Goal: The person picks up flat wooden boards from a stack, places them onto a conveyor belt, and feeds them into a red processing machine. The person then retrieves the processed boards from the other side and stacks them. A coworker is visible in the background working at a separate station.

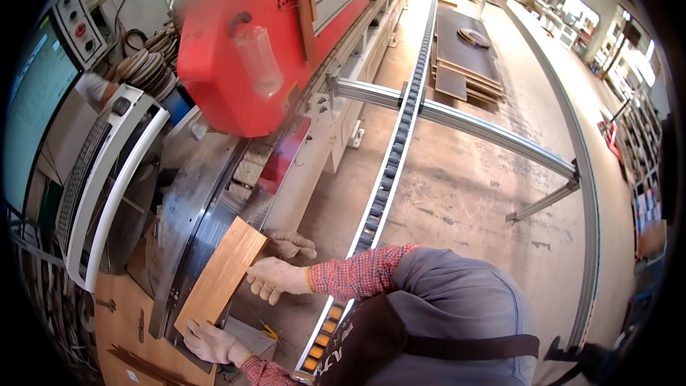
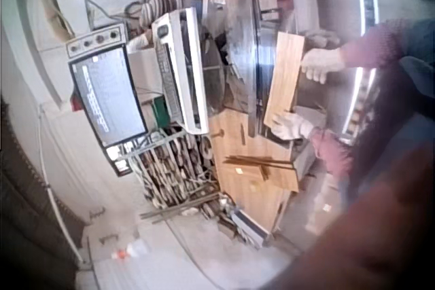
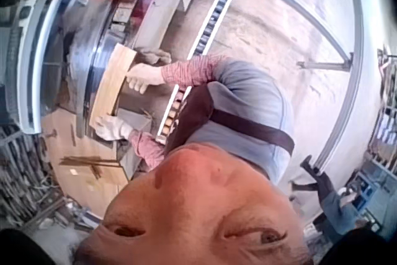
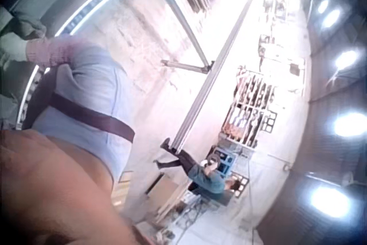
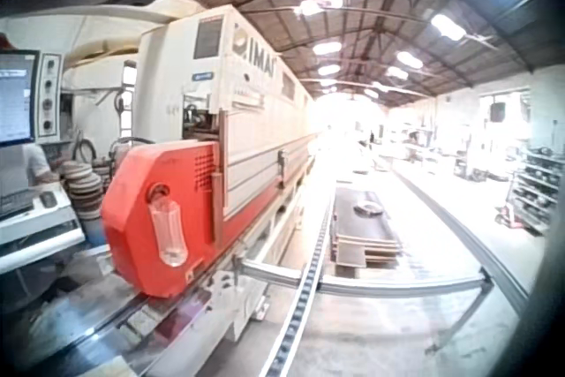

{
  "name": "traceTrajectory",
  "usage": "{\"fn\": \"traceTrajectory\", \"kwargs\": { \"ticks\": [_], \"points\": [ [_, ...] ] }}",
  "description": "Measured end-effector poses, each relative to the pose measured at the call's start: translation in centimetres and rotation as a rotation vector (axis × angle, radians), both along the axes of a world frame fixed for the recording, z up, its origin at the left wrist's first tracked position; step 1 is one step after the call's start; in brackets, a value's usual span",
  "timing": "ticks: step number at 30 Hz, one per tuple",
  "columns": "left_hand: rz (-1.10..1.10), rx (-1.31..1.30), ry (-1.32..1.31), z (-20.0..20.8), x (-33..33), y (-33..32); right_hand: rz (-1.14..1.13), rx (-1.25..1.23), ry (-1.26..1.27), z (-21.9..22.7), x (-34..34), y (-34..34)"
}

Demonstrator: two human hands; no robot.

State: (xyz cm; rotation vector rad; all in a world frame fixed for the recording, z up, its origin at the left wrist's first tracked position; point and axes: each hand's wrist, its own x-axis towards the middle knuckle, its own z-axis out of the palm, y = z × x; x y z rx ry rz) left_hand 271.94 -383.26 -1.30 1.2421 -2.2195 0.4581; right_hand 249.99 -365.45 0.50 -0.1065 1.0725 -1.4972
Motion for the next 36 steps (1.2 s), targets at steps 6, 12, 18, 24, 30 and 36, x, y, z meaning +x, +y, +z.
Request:
{"fn": "traceTrajectory", "kwargs": {
  "ticks": [6, 12, 18, 24, 30, 36],
  "points": [
    [-0.138, -0.029, 0.064, -2.7, -0.5, -1.6, -0.081, -0.064, -0.028, -1.0, -1.3, 0.8],
    [-0.142, -0.044, 0.074, -3.5, 0.0, -2.2, -0.075, -0.025, -0.007, -1.4, -1.3, 0.3],
    [0.366, -0.155, -0.55, 3.2, -2.4, 0.8, 0.326, -0.677, -0.46, -8.8, -5.0, -3.0],
    [-0.122, 0.032, 0.099, 1.3, -4.0, 0.1, 0.302, -0.659, -0.846, -6.6, -5.0, 0.4],
    [-0.217, -0.088, 0.243, 1.8, -3.7, -0.8, -0.043, -0.084, -0.022, -0.4, -2.7, 0.7],
    [-0.257, -0.037, 0.253, 2.3, -3.9, -0.7, -0.098, 0.043, 0.081, 0.9, -2.2, 0.4]
  ]
}}
